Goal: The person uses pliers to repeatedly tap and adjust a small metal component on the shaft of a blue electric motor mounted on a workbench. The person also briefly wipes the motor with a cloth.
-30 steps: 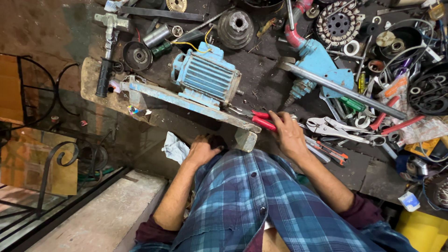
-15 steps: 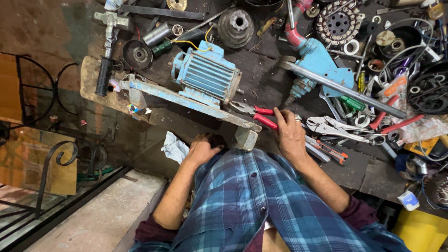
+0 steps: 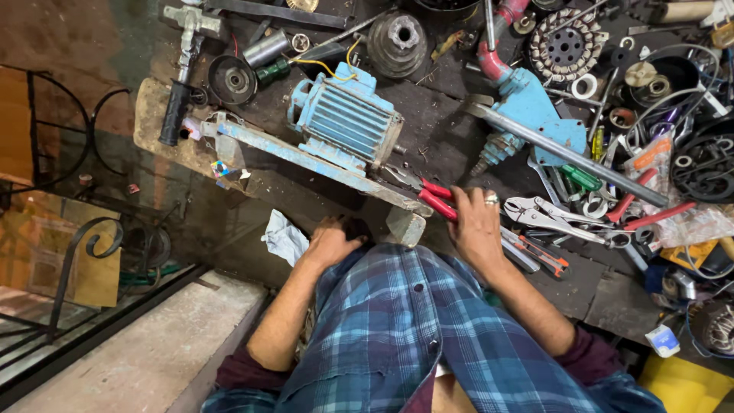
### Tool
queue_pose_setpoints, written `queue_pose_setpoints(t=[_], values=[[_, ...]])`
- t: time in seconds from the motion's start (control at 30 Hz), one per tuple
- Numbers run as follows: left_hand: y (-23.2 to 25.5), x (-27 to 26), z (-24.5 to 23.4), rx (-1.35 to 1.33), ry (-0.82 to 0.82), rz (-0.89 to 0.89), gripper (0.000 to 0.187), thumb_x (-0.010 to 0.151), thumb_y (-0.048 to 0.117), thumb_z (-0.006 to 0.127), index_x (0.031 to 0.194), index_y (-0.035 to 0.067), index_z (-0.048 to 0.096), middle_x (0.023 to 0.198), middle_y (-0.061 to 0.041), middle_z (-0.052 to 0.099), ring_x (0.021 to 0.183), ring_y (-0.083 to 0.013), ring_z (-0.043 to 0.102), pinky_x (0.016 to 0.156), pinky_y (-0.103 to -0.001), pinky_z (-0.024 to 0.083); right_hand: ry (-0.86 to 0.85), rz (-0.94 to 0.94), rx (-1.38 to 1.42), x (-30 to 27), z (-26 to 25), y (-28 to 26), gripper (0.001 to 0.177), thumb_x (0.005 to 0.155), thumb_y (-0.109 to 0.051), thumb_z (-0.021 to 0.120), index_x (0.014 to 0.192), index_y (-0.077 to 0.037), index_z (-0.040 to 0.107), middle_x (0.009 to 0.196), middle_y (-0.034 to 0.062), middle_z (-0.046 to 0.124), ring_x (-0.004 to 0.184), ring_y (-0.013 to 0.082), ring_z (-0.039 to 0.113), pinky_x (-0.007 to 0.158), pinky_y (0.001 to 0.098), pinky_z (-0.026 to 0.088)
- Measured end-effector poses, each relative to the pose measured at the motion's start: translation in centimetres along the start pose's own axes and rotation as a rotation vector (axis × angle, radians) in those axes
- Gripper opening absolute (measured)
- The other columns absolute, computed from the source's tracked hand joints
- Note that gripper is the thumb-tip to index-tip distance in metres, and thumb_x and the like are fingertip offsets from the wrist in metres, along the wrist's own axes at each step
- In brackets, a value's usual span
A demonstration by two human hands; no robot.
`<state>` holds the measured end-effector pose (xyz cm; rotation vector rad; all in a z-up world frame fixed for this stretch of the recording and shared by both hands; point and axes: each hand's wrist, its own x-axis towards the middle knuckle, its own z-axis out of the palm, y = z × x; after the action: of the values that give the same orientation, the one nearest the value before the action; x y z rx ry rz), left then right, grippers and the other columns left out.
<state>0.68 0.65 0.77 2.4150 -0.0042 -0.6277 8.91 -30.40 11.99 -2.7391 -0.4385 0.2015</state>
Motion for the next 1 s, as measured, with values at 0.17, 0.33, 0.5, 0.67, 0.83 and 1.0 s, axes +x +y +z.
queue_pose_setpoints(t=[0.17, 0.33, 0.5, 0.67, 0.83, 1.0], values=[[-0.5, 0.1, 0.4, 0.025, 0.016, 0.060, 0.064, 0.081, 0.044, 0.080, 0.126, 0.002, 0.065, 0.129, -0.027, 0.063, 0.116, -0.0474, 0.058, 0.102, -0.051, 0.046, -0.204, 0.044, 0.151, 2.1, 1.1, 2.1, 0.054, 0.074, -0.024, 0.081, 0.116, 0.002, 0.058, 0.101, 0.0232, 0.061, 0.095, 0.0432, 0.062, 0.083, 0.0498, 0.051], [-0.8, 0.5, 0.5, 0.019, 0.006, 0.108, 0.064, 0.077, 0.041, 0.080, 0.127, 0.004, 0.064, 0.125, -0.026, 0.065, 0.113, -0.0468, 0.060, 0.101, -0.052, 0.046, -0.609, 0.011, 0.451, 5.1, 1.6, 6.6, 0.040, 0.086, -0.032, 0.074, 0.110, -0.001, 0.066, 0.075, 0.0136, 0.068, 0.069, 0.0329, 0.072, 0.068, 0.0464, 0.055], [-0.3, 0.8, 0.1, 0.023, -0.011, 0.060, 0.067, 0.074, 0.041, 0.082, 0.129, 0.007, 0.064, 0.126, -0.024, 0.066, 0.115, -0.0460, 0.059, 0.103, -0.053, 0.045, -1.720, 0.632, 1.407, 10.7, 2.9, 10.4, 0.041, 0.101, -0.034, 0.063, 0.102, 0.006, 0.066, 0.070, 0.0139, 0.065, 0.054, 0.0236, 0.065, 0.048, 0.0377, 0.052], [0.2, 1.3, 0.1, 0.021, -0.021, -0.003, 0.069, 0.071, 0.045, 0.083, 0.128, 0.009, 0.065, 0.129, -0.024, 0.064, 0.119, -0.0454, 0.058, 0.106, -0.051, 0.043, -1.734, 0.490, 1.509, 10.8, 3.6, 9.5, 0.045, 0.099, -0.036, 0.058, 0.106, 0.008, 0.065, 0.077, 0.0201, 0.072, 0.060, 0.0284, 0.073, 0.054, 0.0400, 0.060], [-0.2, 0.7, 0.8, 0.038, -0.009, 0.002, 0.075, 0.073, 0.045, 0.082, 0.132, 0.004, 0.062, 0.131, -0.027, 0.062, 0.118, -0.0471, 0.058, 0.106, -0.052, 0.042, -1.355, 0.194, 1.080, 8.7, 1.3, 8.1, 0.051, 0.104, -0.034, 0.059, 0.116, 0.013, 0.073, 0.097, 0.0222, 0.080, 0.086, 0.0290, 0.079, 0.079, 0.0394, 0.065], [-0.5, 0.8, 0.1, -0.013, -0.042, 0.060, 0.069, 0.077, 0.044, 0.078, 0.133, 0.005, 0.063, 0.132, -0.025, 0.064, 0.120, -0.0460, 0.058, 0.107, -0.051, 0.043, -0.451, -0.116, 0.221, 4.7, 0.4, 4.3, 0.061, 0.086, -0.021, 0.070, 0.143, -0.004, 0.055, 0.107, 0.0225, 0.070, 0.096, 0.0390, 0.068, 0.086, 0.0454, 0.053]])
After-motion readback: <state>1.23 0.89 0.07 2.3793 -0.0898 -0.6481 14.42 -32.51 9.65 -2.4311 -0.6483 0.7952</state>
